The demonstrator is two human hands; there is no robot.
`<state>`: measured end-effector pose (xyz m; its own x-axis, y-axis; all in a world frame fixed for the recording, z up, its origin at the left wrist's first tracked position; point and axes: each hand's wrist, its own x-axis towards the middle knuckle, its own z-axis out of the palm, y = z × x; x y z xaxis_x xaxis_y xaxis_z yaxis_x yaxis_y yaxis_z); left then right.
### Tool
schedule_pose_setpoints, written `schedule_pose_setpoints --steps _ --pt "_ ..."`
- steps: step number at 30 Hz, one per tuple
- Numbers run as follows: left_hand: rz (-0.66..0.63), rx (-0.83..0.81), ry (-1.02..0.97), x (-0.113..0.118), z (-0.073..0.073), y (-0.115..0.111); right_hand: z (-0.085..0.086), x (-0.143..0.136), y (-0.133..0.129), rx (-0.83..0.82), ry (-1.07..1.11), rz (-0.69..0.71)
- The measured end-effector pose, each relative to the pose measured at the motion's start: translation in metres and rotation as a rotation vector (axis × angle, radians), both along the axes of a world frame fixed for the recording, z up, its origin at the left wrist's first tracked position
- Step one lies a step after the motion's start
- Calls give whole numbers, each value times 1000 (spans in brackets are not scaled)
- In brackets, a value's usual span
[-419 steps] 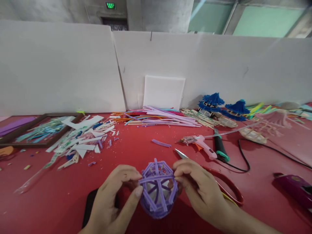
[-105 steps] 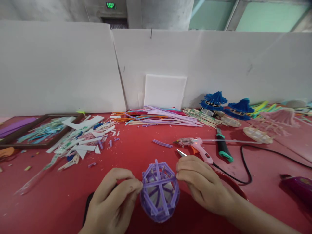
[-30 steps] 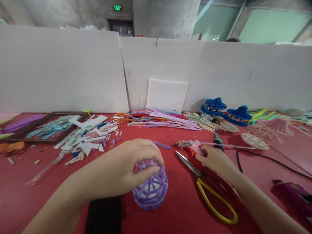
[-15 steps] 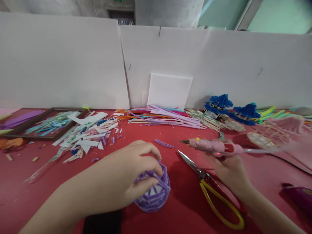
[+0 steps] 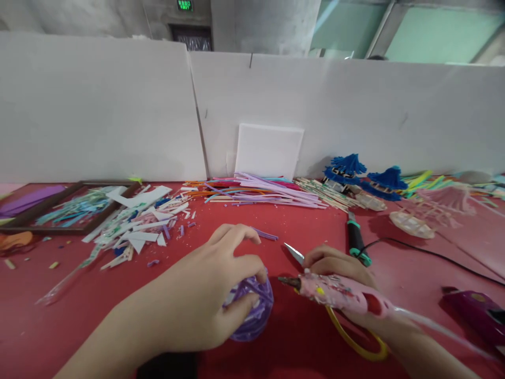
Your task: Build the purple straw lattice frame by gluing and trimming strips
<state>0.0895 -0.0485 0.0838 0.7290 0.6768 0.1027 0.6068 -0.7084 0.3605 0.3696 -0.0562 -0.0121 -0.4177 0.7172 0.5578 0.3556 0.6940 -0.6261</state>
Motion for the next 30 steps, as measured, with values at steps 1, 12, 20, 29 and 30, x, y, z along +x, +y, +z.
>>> schedule_pose_setpoints --steps 1,12,20,29,30 --pt "-7 4 2 0 -1 0 0 -2 -1 -7 15 -9" --pt "-56 39 -22 0 -6 4 -9 -11 -26 -208 -16 -190" --pt "-87 -15 -34 -1 -8 7 -8 -7 -17 33 -21 45" --pt "-112 -48 -69 -2 -11 14 -13 -4 -13 171 -40 63" --pt "-115 -53 -71 -2 -11 14 -12 -4 -13 187 -68 72"
